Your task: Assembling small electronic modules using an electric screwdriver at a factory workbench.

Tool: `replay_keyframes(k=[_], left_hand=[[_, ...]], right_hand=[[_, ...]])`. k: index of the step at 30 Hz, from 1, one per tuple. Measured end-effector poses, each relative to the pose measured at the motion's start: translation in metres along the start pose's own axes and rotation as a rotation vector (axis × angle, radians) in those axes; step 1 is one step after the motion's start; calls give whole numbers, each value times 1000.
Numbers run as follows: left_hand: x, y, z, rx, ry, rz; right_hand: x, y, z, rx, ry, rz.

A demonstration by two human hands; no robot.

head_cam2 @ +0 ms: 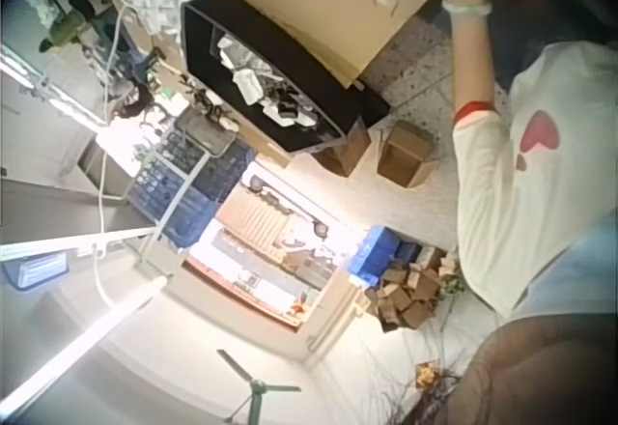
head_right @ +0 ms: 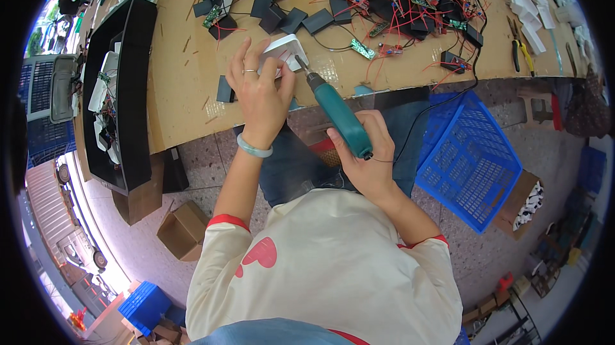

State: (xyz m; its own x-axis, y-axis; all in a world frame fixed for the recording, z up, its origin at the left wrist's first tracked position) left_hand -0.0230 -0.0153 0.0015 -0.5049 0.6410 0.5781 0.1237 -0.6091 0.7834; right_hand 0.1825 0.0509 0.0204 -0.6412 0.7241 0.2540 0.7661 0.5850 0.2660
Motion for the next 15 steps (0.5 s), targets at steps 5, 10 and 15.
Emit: replay_keyframes(k=[5,10,15], left_hand=[[0,-1,0,5,-3,5],[0,-1,1,-3,10,5],[0,-2,0,-4,9,10]], right_hand=[[-2,1,1,7,-12,8],[0,1,0,16,-24,10],[2,3,-3,5,-44,2]])
Point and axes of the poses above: each hand's wrist, its own x-axis towards the middle knuckle, its own y-axis out of the back of the hand, z = x × y, the point moved 1 cm from there along x, towards the middle knuckle, and after that the axes turned 8 degrees about x, right-handed, at the moved point
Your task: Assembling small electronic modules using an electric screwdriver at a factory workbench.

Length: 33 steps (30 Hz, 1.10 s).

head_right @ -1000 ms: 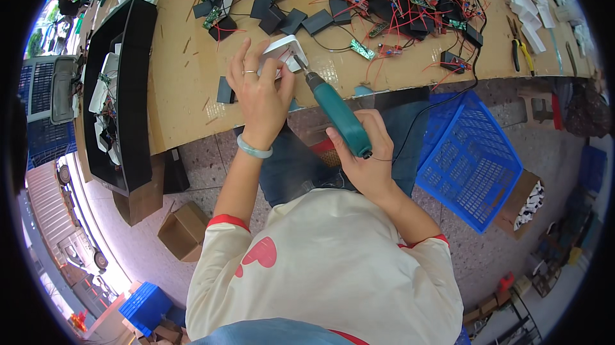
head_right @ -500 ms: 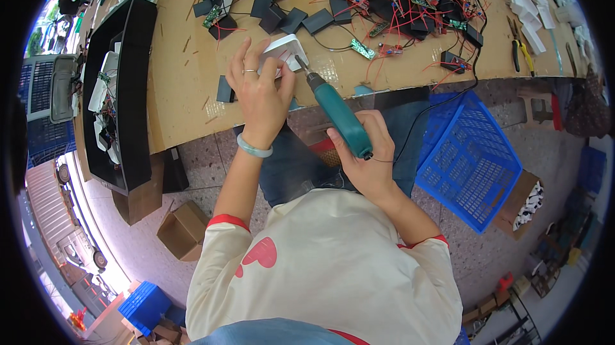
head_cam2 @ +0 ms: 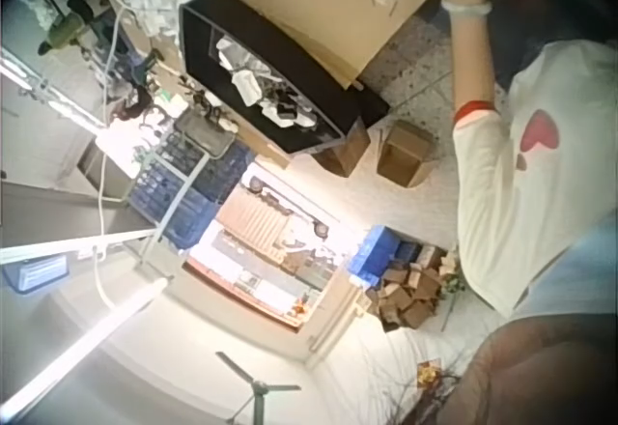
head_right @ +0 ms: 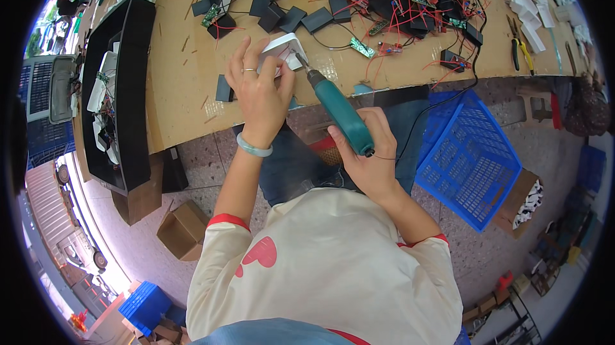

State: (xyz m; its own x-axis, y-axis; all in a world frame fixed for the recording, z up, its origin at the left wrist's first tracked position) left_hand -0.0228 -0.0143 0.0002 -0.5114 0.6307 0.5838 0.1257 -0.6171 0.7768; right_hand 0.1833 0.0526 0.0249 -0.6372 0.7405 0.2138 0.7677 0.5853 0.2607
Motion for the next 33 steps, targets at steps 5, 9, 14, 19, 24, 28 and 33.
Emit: replay_keyframes(k=[5,9,14,19,24,28,33], left_hand=[[1,1,1,-3,-2,3],[1,2,1,-17,-2,3],[2,2,0,-13,3,-12],[3,3,0,26,-2,-5],[4,3,0,39,-11,-9],[4,2,0,47,-13,0],[4,3,0,47,-2,-13]], right_hand=[[2,1,-3,-14,13,-8],[-2,4,-6,-1,-3,15],[-7,16,-19,43,-45,4],[-12,26,-16,46,-23,17],[-19,30,-15,128,-162,46],[-18,32,-14,126,-148,40],[-20,32,-12,141,-176,60]])
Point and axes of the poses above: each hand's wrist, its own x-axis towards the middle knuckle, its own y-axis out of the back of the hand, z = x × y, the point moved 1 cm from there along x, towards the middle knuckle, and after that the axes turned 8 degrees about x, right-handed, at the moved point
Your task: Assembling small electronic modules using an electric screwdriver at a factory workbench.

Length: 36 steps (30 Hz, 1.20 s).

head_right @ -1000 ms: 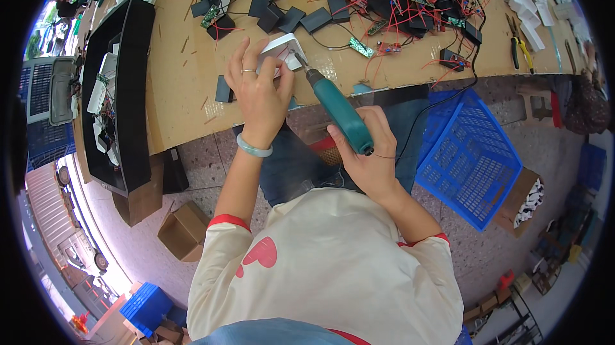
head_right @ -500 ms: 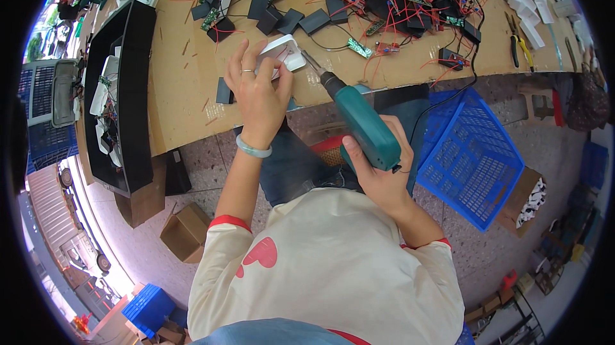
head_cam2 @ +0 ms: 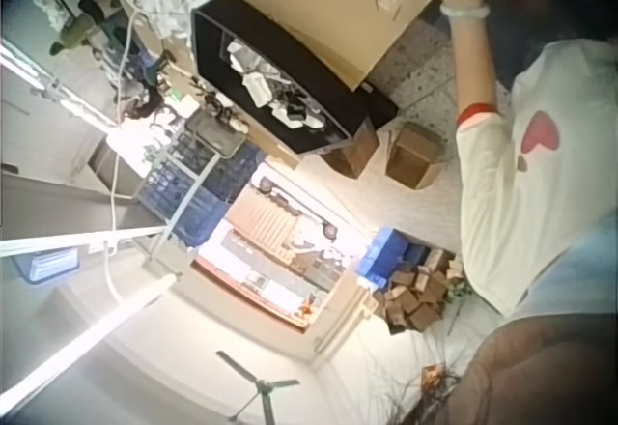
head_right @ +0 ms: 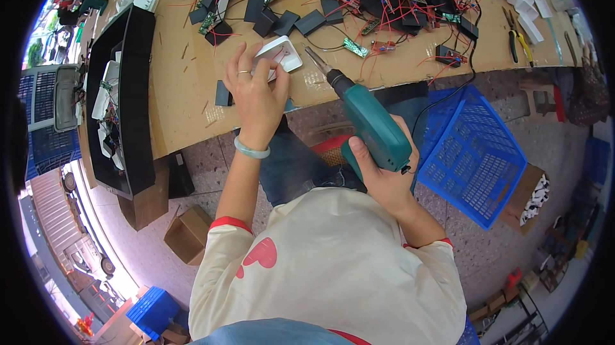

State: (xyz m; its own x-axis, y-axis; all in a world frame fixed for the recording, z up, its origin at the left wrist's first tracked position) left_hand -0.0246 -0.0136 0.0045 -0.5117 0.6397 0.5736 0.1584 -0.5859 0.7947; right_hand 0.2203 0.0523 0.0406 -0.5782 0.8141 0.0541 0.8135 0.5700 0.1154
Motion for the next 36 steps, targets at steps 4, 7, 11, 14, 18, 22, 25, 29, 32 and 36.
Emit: replay_keyframes(k=[4,7,11,14,18,22,25,29,32,36], left_hand=[[0,1,-1,-17,12,-14],[2,1,0,-20,9,-2],[4,1,1,1,9,6],[5,2,2,1,22,0],[6,1,2,3,19,17],[6,0,2,0,32,24],[7,1,2,15,22,22],[6,0,3,9,31,15],[6,0,3,18,35,12],[7,0,4,18,20,10]], right_hand=[[-1,1,1,32,-54,28],[-2,1,2,43,-65,32],[-2,1,2,40,-54,27],[-2,2,3,56,-54,33],[-3,2,3,53,-48,45],[-2,0,0,28,-41,24],[0,-2,1,-27,54,-14],[6,-12,-4,-63,116,-50],[11,-22,3,-23,113,-46],[20,-31,13,-4,159,-43]])
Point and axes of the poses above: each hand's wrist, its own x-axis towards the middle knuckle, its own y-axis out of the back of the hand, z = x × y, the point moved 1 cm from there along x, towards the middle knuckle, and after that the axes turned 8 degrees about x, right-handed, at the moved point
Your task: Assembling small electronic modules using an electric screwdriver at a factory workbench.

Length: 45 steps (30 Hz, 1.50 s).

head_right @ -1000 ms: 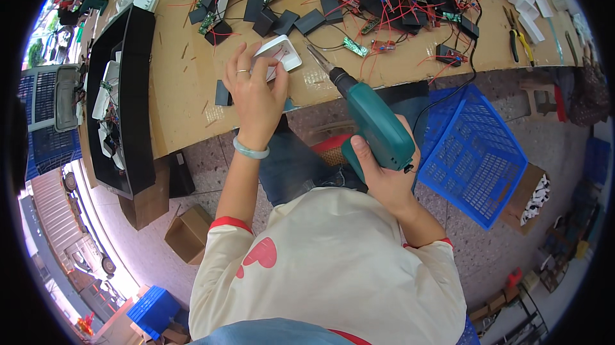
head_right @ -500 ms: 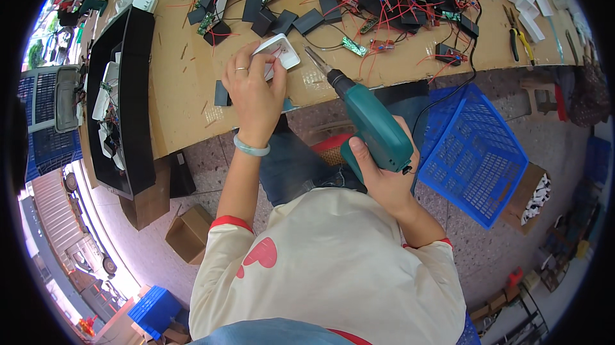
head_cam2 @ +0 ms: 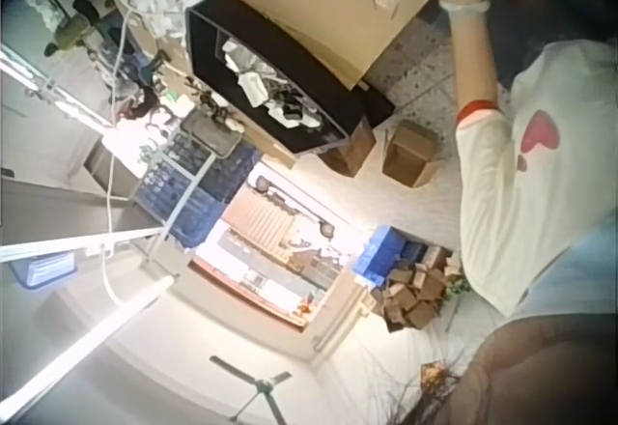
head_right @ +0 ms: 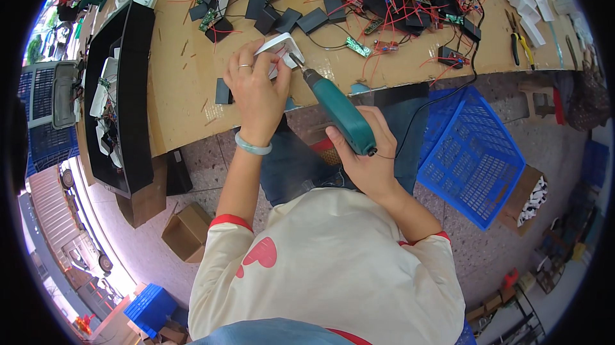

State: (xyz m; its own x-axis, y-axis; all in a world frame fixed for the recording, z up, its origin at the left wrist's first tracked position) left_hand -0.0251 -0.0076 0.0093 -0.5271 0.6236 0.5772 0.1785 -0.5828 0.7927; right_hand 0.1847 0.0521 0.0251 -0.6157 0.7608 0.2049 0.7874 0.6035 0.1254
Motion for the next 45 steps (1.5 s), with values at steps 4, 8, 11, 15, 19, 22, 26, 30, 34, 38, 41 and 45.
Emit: replay_keyframes(k=[4,8,11,15,19,22,26,30,34,38,41,45], left_hand=[[1,-1,-2,-38,-2,1],[-1,0,0,-117,33,-27],[-1,0,0,-115,38,-24],[0,-1,0,-121,47,-34],[-1,0,1,-136,51,-39],[0,0,0,-136,45,-38],[1,-2,-2,-78,17,14],[1,-3,-2,-86,19,20],[1,-4,-3,-88,16,21],[0,-3,-2,-95,23,22],[0,-4,-2,-101,22,23],[0,-3,-2,-103,22,31]], right_hand=[[3,-3,1,-37,-10,-8],[5,-3,0,-87,-21,-18],[6,-1,0,-81,-24,-26],[5,-1,2,-68,-30,-14],[5,-1,1,-55,-24,-17],[6,-2,1,-59,-16,-21],[5,-2,2,-38,-31,-16],[6,-1,3,-55,-30,-21],[5,0,4,-70,-40,-44],[6,-1,0,-71,-10,-28],[6,-2,-1,-69,-7,-24],[5,0,0,-85,-8,-36]])
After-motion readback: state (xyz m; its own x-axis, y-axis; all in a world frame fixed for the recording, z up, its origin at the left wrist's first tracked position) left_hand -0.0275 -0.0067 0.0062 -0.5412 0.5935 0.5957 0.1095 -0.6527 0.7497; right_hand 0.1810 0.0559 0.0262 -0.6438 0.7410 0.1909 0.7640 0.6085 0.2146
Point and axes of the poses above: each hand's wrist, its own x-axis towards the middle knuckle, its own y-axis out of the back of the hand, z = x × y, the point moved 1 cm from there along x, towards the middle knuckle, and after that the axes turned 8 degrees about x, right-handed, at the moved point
